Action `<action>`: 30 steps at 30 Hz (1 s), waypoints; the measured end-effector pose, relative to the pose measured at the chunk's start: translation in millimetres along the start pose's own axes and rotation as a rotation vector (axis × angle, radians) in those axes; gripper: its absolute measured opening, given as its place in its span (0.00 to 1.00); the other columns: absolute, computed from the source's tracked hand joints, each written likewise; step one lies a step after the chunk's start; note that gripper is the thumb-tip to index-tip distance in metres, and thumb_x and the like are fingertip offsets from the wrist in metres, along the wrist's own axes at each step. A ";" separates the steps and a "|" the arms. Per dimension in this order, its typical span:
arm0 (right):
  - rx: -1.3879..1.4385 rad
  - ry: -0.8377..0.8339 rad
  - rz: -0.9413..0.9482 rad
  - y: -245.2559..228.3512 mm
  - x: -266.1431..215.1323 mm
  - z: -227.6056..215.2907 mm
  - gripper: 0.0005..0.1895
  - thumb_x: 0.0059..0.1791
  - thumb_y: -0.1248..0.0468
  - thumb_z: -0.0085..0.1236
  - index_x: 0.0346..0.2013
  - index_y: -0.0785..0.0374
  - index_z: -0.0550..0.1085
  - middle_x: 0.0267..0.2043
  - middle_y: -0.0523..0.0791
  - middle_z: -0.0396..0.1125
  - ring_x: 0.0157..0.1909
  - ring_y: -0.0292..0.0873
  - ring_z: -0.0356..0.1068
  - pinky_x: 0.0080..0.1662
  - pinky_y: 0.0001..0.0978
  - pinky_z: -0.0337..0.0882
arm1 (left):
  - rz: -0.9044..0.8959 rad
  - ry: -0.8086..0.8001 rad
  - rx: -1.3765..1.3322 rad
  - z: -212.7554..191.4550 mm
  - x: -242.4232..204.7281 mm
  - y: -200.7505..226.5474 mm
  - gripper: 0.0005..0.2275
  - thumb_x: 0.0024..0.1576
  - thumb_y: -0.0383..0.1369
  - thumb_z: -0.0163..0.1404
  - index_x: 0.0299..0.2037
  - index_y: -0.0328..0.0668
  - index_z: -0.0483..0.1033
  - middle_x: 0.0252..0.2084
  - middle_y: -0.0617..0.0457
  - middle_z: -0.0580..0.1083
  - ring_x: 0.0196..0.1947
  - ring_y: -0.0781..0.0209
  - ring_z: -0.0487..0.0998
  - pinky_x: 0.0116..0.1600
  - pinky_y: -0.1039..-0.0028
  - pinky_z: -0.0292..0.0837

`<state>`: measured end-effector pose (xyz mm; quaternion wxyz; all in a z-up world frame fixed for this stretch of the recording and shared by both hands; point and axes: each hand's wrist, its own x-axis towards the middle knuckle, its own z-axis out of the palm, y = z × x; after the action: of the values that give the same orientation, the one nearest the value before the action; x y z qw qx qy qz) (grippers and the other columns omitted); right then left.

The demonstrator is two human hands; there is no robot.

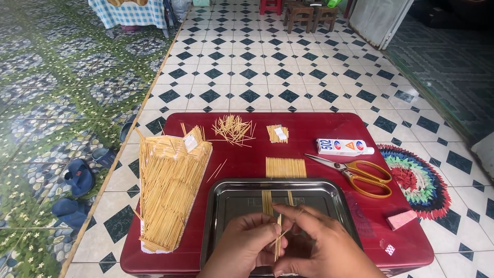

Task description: The person is picking up thin wooden sticks from a pile and arranging them neatly and parallel to each other inside a metal tray on a red table.

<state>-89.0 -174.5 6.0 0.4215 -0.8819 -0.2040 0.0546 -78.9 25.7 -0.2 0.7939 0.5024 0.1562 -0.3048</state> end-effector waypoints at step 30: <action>-0.583 -0.380 1.018 -59.0 24.9 -21.6 0.08 0.51 0.52 0.58 0.37 0.40 0.84 0.42 0.33 0.78 0.51 0.34 0.75 0.51 0.30 0.76 | -0.043 0.123 -0.378 -2.9 7.5 -2.0 0.10 0.53 0.29 0.42 0.43 0.43 0.72 0.32 0.51 0.65 0.25 0.62 0.58 0.32 0.72 0.52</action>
<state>-79.1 -146.9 66.9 0.0403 -0.9224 0.1644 0.3471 -74.3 25.2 -7.1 0.8564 0.3587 0.2695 -0.2555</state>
